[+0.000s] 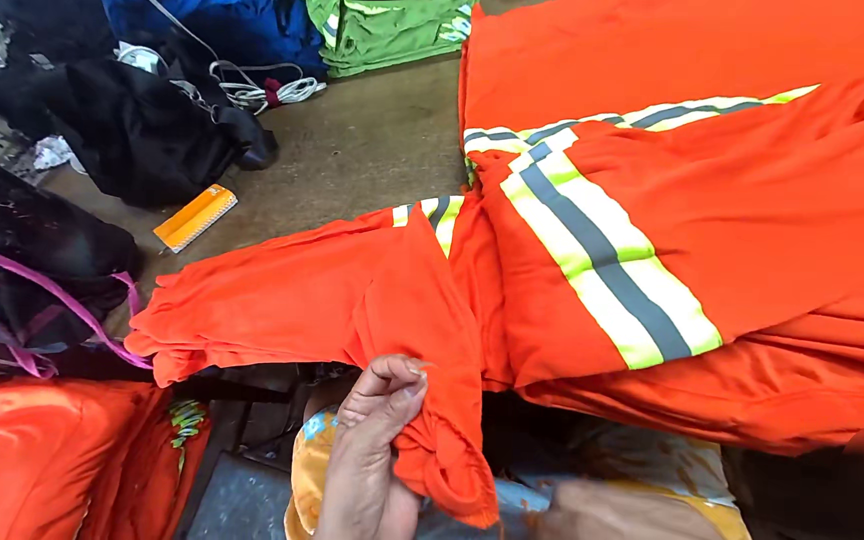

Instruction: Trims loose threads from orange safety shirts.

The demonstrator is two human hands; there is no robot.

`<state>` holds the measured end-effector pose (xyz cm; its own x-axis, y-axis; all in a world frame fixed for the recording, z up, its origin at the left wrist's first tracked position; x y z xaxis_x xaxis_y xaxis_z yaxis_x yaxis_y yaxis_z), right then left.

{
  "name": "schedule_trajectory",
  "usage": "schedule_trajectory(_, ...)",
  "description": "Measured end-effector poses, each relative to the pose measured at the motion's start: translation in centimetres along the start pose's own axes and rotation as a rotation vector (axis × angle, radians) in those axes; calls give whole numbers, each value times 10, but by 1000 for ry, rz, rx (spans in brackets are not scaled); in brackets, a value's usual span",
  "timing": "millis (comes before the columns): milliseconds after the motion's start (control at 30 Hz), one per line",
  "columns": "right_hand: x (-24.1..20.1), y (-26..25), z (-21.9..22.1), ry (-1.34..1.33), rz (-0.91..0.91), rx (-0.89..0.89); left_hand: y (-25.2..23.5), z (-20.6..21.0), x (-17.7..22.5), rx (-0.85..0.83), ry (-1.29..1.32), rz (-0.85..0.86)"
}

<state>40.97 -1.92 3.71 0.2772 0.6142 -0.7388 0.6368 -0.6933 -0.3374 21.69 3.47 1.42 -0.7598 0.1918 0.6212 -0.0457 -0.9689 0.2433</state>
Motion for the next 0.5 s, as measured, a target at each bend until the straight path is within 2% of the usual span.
schedule_trajectory(100, 8, 6, -12, 213, 81, 207, 1, 1, -1, 20, 79, -54)
schedule_trajectory(200, 12, 8, -18, 454, 77, 371, 3, 5, -3, 43, 150, -111)
schedule_trajectory(367, 4, 3, -10, 496, -59, 411, 3, 7, -5, 45, 187, -132)
schedule_trajectory(500, -1, -2, -9, 511, -101, 392, 5, 8, -4, 90, 196, -126)
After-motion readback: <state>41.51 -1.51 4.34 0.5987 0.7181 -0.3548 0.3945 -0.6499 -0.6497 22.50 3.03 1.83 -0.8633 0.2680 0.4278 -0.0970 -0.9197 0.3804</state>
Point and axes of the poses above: each hand's wrist, its own y-axis away from the middle knuckle, its own z-axis out of the palm, x = y × z, the point moved 5 cm from there along -y, towards the middle knuckle, and after that the axes turned 5 degrees about -z, right-handed, at the moved point
